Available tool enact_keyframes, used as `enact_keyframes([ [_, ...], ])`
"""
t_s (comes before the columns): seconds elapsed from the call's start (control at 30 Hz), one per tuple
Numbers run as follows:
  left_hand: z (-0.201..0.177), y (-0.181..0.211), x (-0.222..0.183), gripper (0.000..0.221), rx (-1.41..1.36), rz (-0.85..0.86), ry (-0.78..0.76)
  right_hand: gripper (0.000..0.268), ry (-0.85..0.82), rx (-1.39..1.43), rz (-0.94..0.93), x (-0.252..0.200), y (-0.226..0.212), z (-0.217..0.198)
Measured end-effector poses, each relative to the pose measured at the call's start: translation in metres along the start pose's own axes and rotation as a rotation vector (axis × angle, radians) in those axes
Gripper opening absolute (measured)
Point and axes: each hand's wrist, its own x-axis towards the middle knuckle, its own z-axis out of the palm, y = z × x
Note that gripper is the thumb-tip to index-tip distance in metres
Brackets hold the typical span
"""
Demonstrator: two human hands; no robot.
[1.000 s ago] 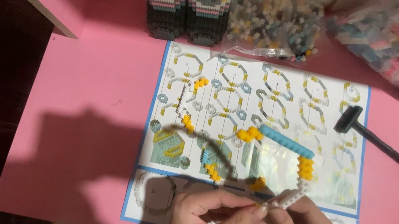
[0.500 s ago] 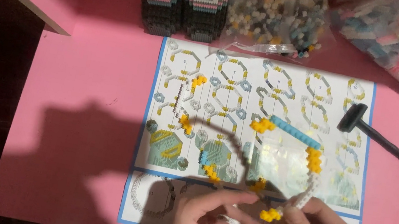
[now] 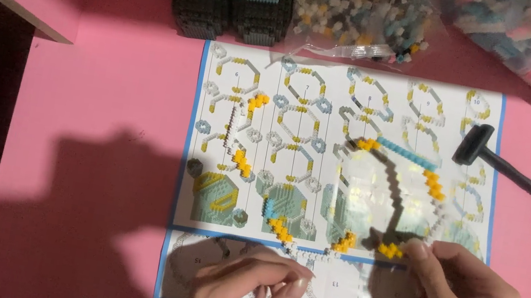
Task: A person is assembling a complex toy model using small interlocking blocks, frequently referring to a printed instruction sheet.
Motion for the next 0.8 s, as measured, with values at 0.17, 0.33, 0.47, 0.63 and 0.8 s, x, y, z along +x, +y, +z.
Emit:
enact_keyframes([
  [0.17,-0.004,-0.01,0.011,0.009,0.314,0.219,0.024,0.023,0.058,-0.224,-0.008,0.001,-0.01,0.006],
  [0.33,-0.016,-0.021,0.012,0.025,0.705,0.552,-0.14,0.027,0.082,-0.373,-0.107,0.001,-0.004,0.008],
  [0.47,-0.015,-0.027,0.005,0.025,0.916,0.498,-0.197,0.026,0.1,-0.386,-0.156,0.001,-0.002,0.007],
  [0.63,-0.018,-0.023,0.002,0.025,0.86,0.481,-0.17,0.029,0.086,-0.439,-0.148,-0.003,-0.007,0.008],
  [0.8,-0.023,-0.023,0.002,0.018,0.813,0.506,-0.116,0.021,0.136,-0.505,-0.456,-0.008,0.005,0.006],
])
